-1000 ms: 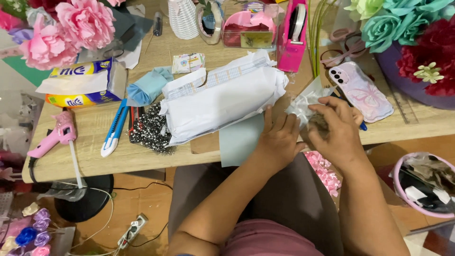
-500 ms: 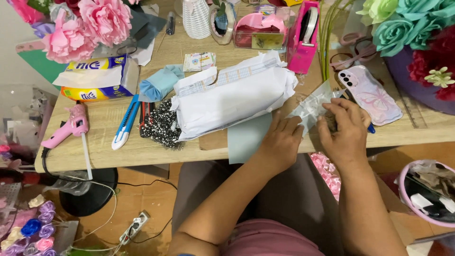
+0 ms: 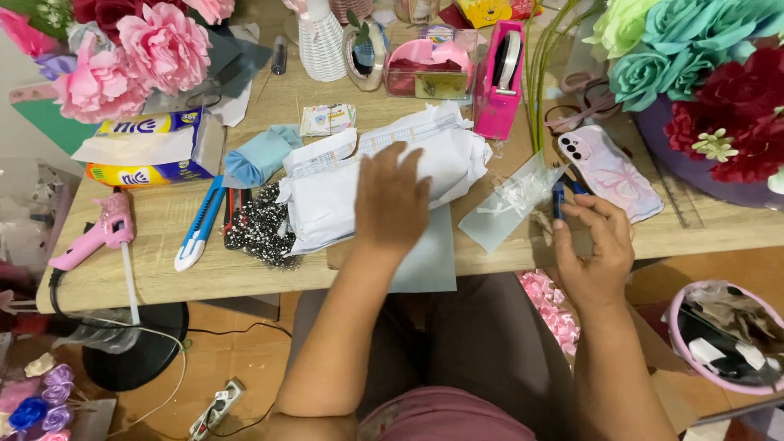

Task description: The person folds and secures white wrapping paper around a rectangular object using small clips. They repeatedly adjust the paper edges, fold flaps, and attach clips to hold the paper in place.

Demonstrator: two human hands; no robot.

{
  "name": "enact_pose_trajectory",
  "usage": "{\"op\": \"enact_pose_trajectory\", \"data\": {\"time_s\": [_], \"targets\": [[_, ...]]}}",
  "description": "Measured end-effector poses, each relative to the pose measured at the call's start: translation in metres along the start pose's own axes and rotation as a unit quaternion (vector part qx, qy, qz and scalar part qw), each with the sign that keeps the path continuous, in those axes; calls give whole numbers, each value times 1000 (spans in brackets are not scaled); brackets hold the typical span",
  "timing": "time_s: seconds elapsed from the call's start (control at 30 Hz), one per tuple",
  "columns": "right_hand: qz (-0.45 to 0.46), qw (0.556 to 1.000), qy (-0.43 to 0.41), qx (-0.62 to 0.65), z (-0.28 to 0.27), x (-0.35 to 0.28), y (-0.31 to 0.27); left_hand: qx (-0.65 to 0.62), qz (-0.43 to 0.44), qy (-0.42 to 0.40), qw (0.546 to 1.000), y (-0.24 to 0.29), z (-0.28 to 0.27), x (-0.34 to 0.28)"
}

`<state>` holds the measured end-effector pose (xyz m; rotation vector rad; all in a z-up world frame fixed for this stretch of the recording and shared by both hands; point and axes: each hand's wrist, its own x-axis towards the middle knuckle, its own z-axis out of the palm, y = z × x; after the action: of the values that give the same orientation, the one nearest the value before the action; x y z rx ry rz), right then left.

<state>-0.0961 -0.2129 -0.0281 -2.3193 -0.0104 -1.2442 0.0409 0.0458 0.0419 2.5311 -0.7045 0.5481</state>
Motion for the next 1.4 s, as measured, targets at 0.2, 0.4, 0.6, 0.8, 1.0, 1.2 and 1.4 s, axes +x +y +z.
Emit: {"op": "enact_pose_trajectory", "data": {"time_s": [0.2, 0.4, 0.6, 0.8, 1.0, 1.2, 1.4], "targets": [[5, 999, 7, 51, 5, 1, -11, 73, -75, -250, 962, -38, -43, 8], [6, 995, -2, 95, 10, 10, -49, 103, 18, -90, 990, -45, -39, 0], [-8, 987, -10, 162, 35, 27, -77, 69, 116, 262, 956, -34, -50, -19], [-27, 966, -12, 257, 36, 29, -108, -61, 73, 375, 922, -22, -76, -52], [-33, 970, -92, 224, 41, 21, -120, -426, 66, 352, 831, -25, -61, -62], [-169, 978, -101, 71, 58, 21, -136, -447, -35, 492, 746, -57, -45, -84], [-259, 963, -75, 17, 98, 20, -144, -540, -66, 526, 654, -40, -81, -94]]}}
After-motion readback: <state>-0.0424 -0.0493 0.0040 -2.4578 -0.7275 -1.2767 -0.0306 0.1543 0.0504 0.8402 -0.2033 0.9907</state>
